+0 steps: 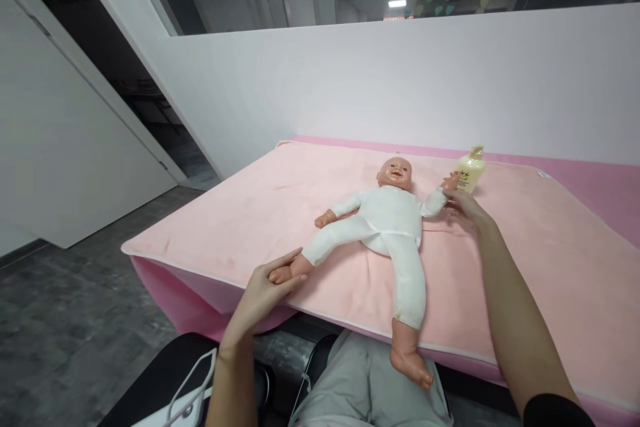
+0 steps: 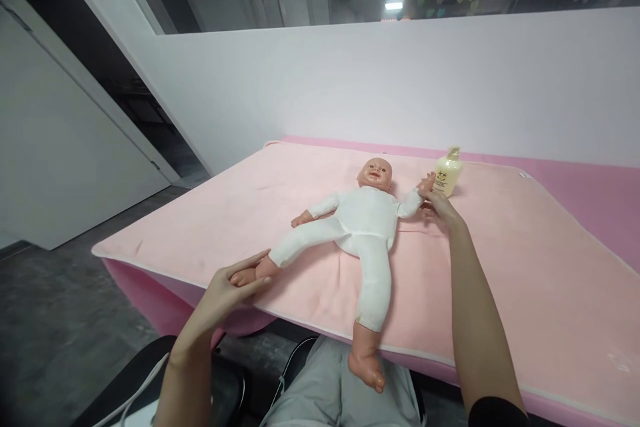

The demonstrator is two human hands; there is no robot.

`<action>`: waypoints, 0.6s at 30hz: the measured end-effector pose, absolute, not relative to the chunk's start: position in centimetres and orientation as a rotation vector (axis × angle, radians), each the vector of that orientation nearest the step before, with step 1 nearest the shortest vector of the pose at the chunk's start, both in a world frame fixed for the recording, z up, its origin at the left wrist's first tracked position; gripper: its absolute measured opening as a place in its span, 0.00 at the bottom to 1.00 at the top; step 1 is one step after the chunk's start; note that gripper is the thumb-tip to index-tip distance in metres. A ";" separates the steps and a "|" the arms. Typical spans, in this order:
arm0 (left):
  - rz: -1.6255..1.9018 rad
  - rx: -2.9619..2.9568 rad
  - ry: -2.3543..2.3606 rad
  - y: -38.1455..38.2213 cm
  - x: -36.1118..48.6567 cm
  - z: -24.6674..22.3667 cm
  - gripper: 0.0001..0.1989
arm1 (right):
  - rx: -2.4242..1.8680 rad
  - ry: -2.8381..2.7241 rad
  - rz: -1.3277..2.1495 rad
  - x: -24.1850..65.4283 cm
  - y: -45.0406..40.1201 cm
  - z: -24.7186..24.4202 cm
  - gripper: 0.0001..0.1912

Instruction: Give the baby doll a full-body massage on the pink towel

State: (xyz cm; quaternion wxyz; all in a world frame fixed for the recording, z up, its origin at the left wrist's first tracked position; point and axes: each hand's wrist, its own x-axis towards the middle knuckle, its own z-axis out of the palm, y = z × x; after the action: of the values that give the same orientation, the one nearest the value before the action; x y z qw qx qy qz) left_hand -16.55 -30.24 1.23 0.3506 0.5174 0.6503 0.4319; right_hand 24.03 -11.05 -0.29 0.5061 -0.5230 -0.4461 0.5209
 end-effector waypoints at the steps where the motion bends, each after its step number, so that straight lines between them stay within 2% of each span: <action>1: 1.100 1.312 1.686 -30.5 -16.9 0.8 0.33 | -1.255 -1.028 1.286 24.4 -11.0 -1.1 0.11; 3: 1.086 1.268 1.683 -30.8 -17.1 0.1 0.33 | -1.268 -0.945 1.322 24.9 -10.8 -2.3 0.06; 5: 1.098 1.260 1.666 -30.7 -16.8 0.0 0.33 | -1.274 -0.892 1.334 25.1 -10.7 -3.0 0.06; 10: 1.241 1.263 1.521 -28.8 -14.4 0.9 0.35 | -1.106 -0.980 1.278 24.3 -10.7 -0.9 0.25; 12: 1.271 1.306 1.460 -27.5 -12.6 1.5 0.36 | -1.043 -1.139 1.243 23.0 -11.0 1.0 0.28; 18: 1.271 1.638 1.268 -23.7 -6.2 2.5 0.31 | -1.068 -1.844 1.139 17.4 -12.2 3.9 0.17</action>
State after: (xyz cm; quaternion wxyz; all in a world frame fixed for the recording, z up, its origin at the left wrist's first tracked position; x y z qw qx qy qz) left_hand -6.16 -23.74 2.52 0.3484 0.6318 0.4891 0.4902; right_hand 17.45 -12.16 3.90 0.3547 -0.4133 -0.7135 0.4407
